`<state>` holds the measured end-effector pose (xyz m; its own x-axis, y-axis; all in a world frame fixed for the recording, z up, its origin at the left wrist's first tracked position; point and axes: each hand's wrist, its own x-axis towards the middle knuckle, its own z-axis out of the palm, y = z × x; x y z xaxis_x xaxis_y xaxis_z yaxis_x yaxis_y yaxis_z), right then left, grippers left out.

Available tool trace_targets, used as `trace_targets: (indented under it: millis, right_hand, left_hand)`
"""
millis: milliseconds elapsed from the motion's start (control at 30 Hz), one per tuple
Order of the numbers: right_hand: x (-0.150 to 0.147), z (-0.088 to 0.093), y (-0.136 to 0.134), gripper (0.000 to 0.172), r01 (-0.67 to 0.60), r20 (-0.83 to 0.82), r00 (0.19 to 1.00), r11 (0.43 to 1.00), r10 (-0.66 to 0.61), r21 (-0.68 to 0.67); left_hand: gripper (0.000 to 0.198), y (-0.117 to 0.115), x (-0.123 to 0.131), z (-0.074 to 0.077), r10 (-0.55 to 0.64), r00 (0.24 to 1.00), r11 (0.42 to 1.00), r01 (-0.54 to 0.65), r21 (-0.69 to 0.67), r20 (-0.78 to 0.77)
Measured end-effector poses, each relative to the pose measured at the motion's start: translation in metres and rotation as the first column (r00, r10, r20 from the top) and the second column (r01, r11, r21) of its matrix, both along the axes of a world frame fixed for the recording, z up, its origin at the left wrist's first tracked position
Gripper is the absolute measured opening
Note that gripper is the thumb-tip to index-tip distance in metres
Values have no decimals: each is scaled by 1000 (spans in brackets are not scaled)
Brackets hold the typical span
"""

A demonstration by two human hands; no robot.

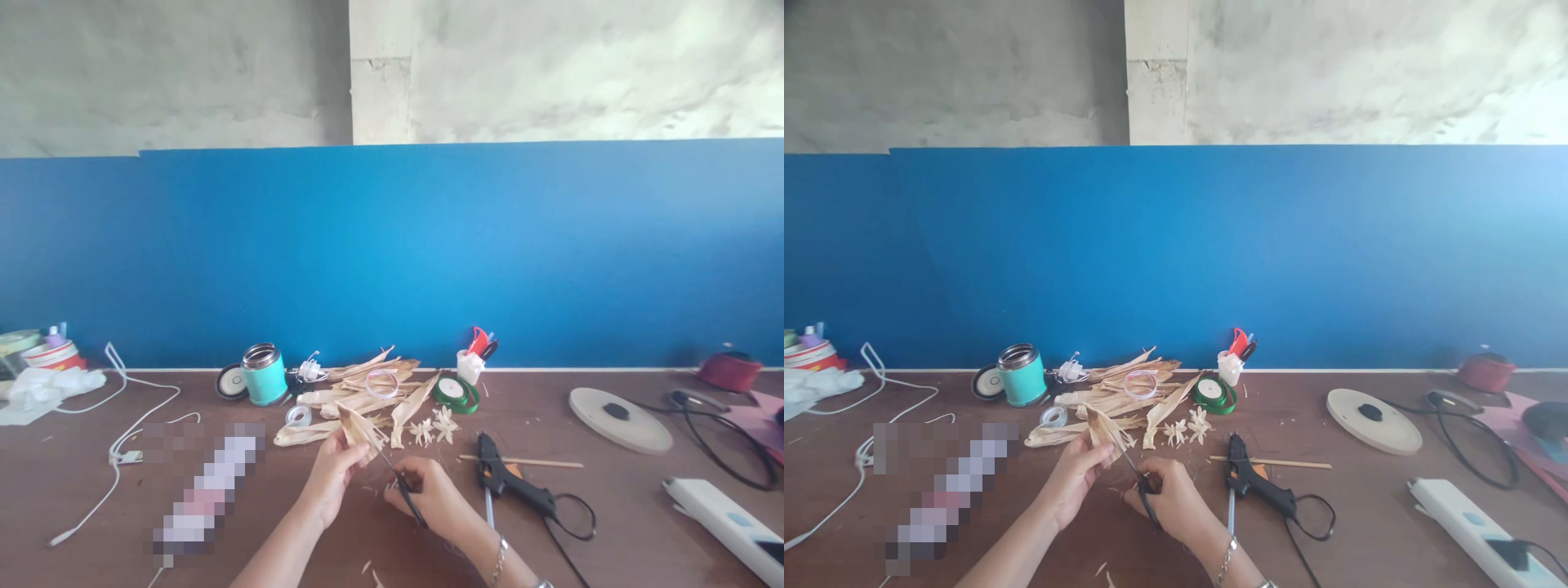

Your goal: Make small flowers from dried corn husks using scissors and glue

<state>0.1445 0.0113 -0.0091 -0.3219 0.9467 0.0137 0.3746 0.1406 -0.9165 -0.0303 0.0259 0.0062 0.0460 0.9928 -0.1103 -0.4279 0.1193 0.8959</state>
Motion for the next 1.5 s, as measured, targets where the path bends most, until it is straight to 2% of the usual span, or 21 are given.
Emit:
trace_targets:
  millis: [633,900,1300,1500]
  right_hand:
    - [0,5,-1,10,-1,35,999,999,0,39]
    - [-1,12,-4,9,15,72,997,999,-19,48]
    - [-1,7,-2,9,24,58,998,999,-26,32]
    - [-1,4,-2,10,22,32,999,998,-24,57]
  left_hand:
    - [24,0,-2,-3,-2,1000,1000,2,-21,2]
    - [23,-1,0,-2,-18,1000,999,17,-32,-16]
    - [24,-4,3,2,-19,1000,998,19,-52,9]
    - [24,-5,6,1,-75,997,996,76,-47,19]
